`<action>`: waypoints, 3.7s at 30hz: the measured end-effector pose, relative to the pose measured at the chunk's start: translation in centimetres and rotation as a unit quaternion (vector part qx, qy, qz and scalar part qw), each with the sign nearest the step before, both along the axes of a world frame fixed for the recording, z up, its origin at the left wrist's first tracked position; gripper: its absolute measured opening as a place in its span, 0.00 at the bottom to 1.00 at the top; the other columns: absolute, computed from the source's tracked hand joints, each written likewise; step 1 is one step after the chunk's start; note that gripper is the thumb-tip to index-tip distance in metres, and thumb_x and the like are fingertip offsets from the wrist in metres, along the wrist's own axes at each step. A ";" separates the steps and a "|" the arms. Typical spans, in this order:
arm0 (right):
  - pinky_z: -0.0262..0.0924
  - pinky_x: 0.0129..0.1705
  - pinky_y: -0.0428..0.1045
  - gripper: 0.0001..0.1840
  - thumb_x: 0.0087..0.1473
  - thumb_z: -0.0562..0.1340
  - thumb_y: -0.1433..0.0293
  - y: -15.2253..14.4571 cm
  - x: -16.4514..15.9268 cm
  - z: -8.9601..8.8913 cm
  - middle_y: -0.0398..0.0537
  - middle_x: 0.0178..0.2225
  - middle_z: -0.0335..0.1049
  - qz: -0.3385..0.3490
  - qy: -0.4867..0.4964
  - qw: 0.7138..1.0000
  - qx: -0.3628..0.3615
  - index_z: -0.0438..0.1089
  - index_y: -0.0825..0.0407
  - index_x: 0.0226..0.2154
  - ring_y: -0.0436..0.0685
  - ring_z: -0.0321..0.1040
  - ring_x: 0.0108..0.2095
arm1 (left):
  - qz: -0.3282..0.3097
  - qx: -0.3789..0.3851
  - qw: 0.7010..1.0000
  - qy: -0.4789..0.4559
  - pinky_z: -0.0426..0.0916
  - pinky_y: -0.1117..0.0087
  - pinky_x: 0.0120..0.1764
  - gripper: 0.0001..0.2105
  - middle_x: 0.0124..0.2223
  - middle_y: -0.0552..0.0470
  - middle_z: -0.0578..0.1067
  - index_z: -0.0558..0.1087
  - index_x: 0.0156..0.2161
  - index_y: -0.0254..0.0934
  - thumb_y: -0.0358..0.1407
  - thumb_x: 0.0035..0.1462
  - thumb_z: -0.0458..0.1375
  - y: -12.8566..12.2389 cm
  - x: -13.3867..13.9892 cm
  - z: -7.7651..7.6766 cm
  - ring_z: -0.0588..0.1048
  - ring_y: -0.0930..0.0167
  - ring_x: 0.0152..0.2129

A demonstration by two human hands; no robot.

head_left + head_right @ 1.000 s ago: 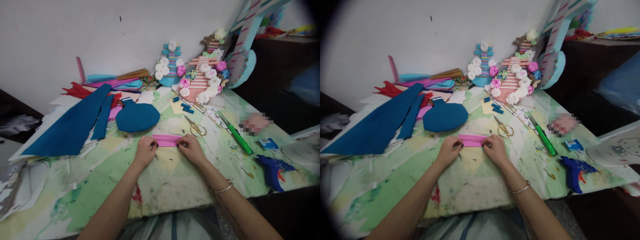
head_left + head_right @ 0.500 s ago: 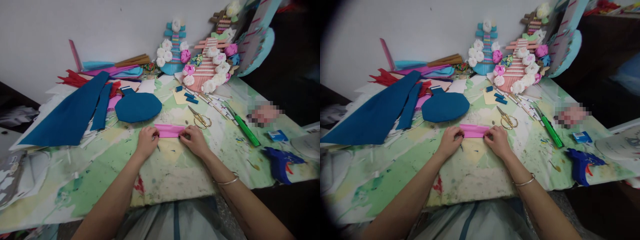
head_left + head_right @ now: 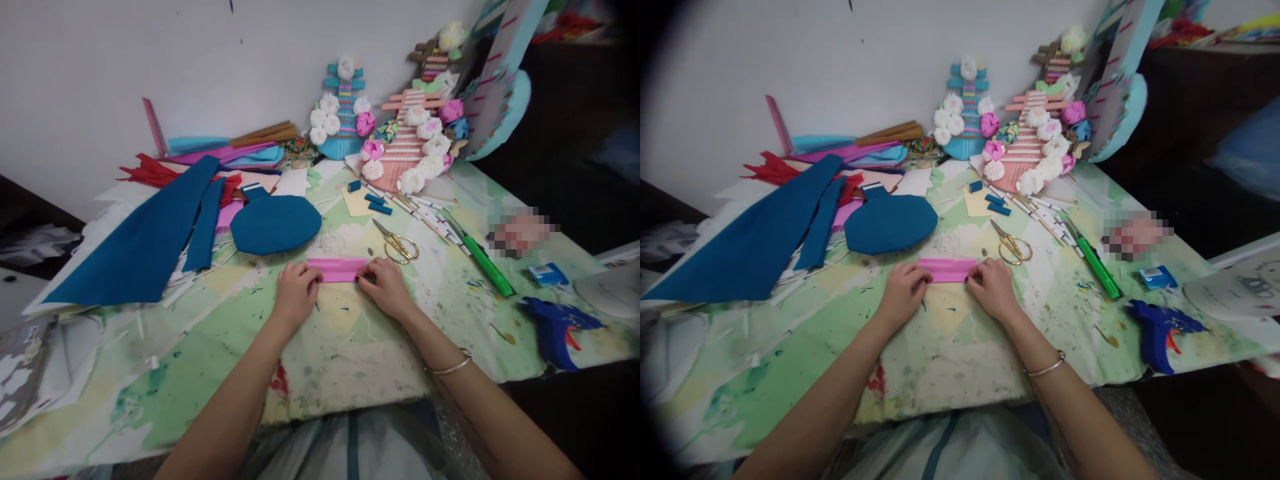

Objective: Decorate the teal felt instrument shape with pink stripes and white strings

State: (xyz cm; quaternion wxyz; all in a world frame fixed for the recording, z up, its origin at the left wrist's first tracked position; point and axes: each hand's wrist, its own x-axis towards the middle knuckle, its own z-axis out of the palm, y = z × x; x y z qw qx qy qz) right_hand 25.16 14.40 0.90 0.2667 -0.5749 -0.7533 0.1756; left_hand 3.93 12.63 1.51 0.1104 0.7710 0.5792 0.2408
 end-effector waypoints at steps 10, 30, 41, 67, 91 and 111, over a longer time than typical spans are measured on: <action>0.48 0.37 0.50 0.03 0.45 0.62 0.73 -0.3 -0.1 0.5 0.45 0.25 0.66 -0.006 0.015 1.000 0.006 0.70 0.52 0.22 0.56 0.58 0.33 | -0.022 -0.006 1.000 0.013 0.58 0.64 0.40 0.05 0.36 0.50 0.72 0.72 0.34 0.38 0.31 0.56 0.54 0.2 -0.1 0.3 0.65 0.65 0.38; 0.52 0.40 0.52 0.06 0.49 0.61 0.74 -0.5 0.1 0.2 0.47 0.29 0.65 0.041 0.027 0.998 0.045 0.74 0.50 0.29 0.56 0.59 0.36 | 0.060 -0.003 0.997 0.050 0.58 0.63 0.39 0.02 0.36 0.48 0.71 0.67 0.34 0.36 0.29 0.55 0.52 0.5 1.1 -0.4 0.65 0.64 0.36; 0.52 0.40 0.51 0.03 0.45 0.61 0.75 -0.1 -0.1 0.1 0.46 0.27 0.65 -0.001 0.038 0.999 0.039 0.69 0.53 0.23 0.56 0.60 0.34 | 0.024 0.039 0.998 0.053 0.58 0.64 0.39 0.05 0.36 0.49 0.72 0.68 0.33 0.37 0.29 0.57 0.51 0.1 0.7 -0.2 0.65 0.65 0.36; 0.53 0.39 0.51 0.03 0.48 0.64 0.73 -0.3 0.5 -0.1 0.48 0.28 0.66 0.045 0.016 0.994 0.101 0.74 0.52 0.28 0.57 0.59 0.34 | 0.008 0.094 0.988 0.123 0.57 0.62 0.37 0.06 0.38 0.49 0.74 0.70 0.35 0.37 0.27 0.58 0.51 0.2 0.4 -0.6 0.65 0.64 0.36; 0.44 0.35 0.51 0.07 0.54 0.55 0.76 -12.4 1.7 0.3 0.45 0.25 0.69 -0.196 -0.103 0.970 0.104 0.66 0.54 0.27 0.54 0.62 0.28 | -0.397 0.218 0.826 0.335 0.62 0.63 0.38 0.06 0.36 0.44 0.69 0.67 0.36 0.31 0.24 0.55 0.51 1.0 7.3 3.2 0.67 0.63 0.35; 0.51 0.44 0.59 0.05 0.54 0.56 0.74 -15.4 -1.6 -0.1 0.53 0.41 0.67 -0.201 -0.048 0.966 0.158 0.68 0.53 0.33 0.63 0.56 0.43 | -0.189 0.079 0.967 0.148 0.53 0.50 0.55 0.25 0.58 0.35 0.64 0.62 0.56 0.26 0.41 0.59 0.47 -5.7 7.5 0.0 0.57 0.55 0.58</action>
